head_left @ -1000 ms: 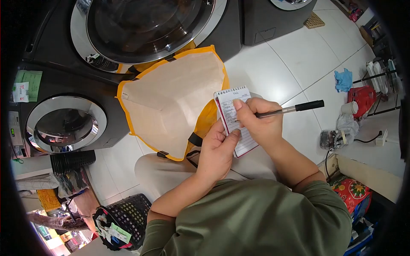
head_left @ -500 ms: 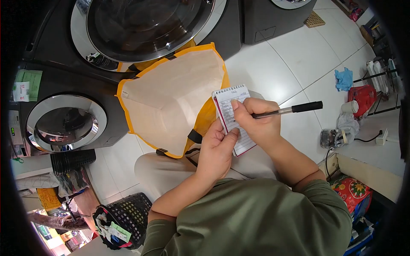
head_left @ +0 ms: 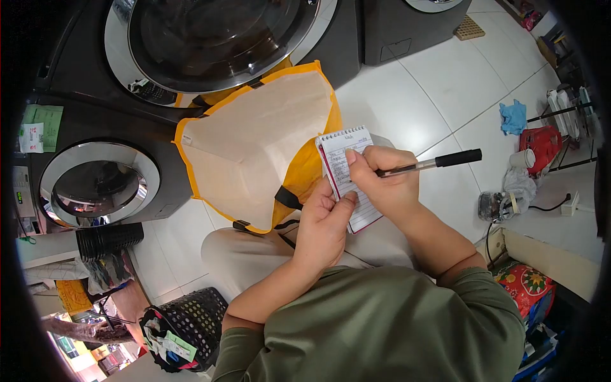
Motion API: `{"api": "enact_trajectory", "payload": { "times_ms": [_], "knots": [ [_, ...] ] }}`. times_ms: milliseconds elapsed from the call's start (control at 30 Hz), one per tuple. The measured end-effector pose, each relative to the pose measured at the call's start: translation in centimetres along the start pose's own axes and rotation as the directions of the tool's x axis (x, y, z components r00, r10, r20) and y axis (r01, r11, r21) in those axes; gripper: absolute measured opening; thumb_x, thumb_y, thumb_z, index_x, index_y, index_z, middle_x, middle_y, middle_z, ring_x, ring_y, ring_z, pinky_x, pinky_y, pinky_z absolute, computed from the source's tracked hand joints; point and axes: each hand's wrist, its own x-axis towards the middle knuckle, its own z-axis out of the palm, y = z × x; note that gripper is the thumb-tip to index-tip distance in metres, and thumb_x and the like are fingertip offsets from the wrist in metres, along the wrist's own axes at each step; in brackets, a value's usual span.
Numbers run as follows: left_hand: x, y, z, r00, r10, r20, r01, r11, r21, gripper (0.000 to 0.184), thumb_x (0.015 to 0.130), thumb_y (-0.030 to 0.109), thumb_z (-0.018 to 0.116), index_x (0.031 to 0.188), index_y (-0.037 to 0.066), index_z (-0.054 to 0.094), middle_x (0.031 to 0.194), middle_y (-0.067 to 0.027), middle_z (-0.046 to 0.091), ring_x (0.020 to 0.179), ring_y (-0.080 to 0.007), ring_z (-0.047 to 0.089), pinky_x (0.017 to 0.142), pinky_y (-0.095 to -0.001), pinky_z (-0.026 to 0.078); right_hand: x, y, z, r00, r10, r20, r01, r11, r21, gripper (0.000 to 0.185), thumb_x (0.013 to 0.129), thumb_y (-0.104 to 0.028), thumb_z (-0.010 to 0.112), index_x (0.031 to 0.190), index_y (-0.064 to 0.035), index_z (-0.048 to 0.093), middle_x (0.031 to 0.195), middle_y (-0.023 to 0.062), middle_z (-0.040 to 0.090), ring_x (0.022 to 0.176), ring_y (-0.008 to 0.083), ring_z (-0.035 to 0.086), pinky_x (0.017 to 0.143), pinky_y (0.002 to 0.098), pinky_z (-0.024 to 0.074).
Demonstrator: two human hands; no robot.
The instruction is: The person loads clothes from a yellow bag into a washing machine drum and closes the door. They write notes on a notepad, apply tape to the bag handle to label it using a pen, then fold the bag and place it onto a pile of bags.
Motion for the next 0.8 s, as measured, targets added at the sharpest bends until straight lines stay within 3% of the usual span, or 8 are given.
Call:
{"api": "enact_trajectory", "payload": {
  "times_ms": [133, 233, 633, 733, 800],
  "knots": [
    [0.01, -0.04, 0.13, 1.0, 0.006, -0.011, -0.006, 1.0, 0.0, 0.037, 0.096, -0.005, 0.048, 0.133, -0.001, 0.049, 0.123, -0.0091, 0.062, 0.11, -0.0149, 0.059, 0.098, -0.0308, 0.045, -0.08, 0.62, -0.07, 1.0, -0.014, -0.002, 0.014, 1.0, -0.005, 0.044, 0.084, -0.002, 0.07, 0.054, -0.0033, 0.038, 0.05, -0.0021, 0.035, 0.049, 0.0046, 0.027, 0.042, 0.0283, 0.0233],
    [-0.04, 0.11, 0.19, 1.0, 0.007, -0.012, -0.007, 1.0, 0.008, 0.038, 0.096, -0.005, 0.048, 0.134, -0.001, 0.049, 0.123, -0.0093, 0.062, 0.11, -0.015, 0.059, 0.098, -0.0308, 0.045, -0.19, 0.41, 0.19, 0.996, 0.072, -0.051, -0.067, 0.994, 0.09, 0.045, 0.084, -0.002, 0.07, 0.054, -0.0038, 0.036, 0.05, -0.0022, 0.034, 0.049, 0.0047, 0.027, 0.042, 0.0284, 0.0229],
    [-0.13, -0.04, 0.04, 1.0, 0.01, -0.013, -0.01, 1.0, 0.005, 0.038, 0.096, -0.005, 0.048, 0.134, -0.001, 0.049, 0.123, -0.0094, 0.062, 0.111, -0.015, 0.059, 0.099, -0.0307, 0.045, 0.07, 0.34, -0.14, 1.0, 0.006, 0.011, -0.006, 1.0, 0.031, 0.044, 0.085, -0.002, 0.069, 0.054, -0.0041, 0.037, 0.05, -0.0025, 0.034, 0.05, 0.0048, 0.027, 0.043, 0.0279, 0.0236],
    [-0.15, 0.2, 0.3, 1.0, 0.008, -0.02, -0.008, 1.0, 0.002, 0.038, 0.096, -0.005, 0.048, 0.134, -0.001, 0.049, 0.123, -0.0094, 0.062, 0.111, -0.015, 0.059, 0.099, -0.0306, 0.045, 0.17, -0.1, -0.21, 0.998, 0.066, 0.023, -0.066, 0.997, 0.044, 0.043, 0.086, -0.003, 0.068, 0.054, -0.004, 0.041, 0.05, -0.0033, 0.037, 0.05, 0.004, 0.029, 0.044, 0.027, 0.025],
    [-0.15, 0.36, 0.46, 1.0, -0.004, -0.014, 0.004, 1.0, 0.003, 0.039, 0.096, -0.005, 0.047, 0.135, -0.001, 0.048, 0.126, -0.0094, 0.06, 0.113, -0.0147, 0.057, 0.1, -0.0306, 0.043, 0.2, 0.06, -0.33, 0.987, 0.149, -0.055, -0.14, 0.981, 0.137, 0.042, 0.086, -0.005, 0.068, 0.054, -0.0039, 0.042, 0.05, -0.004, 0.039, 0.051, 0.0035, 0.03, 0.044, 0.0267, 0.0256]
  ]
}}
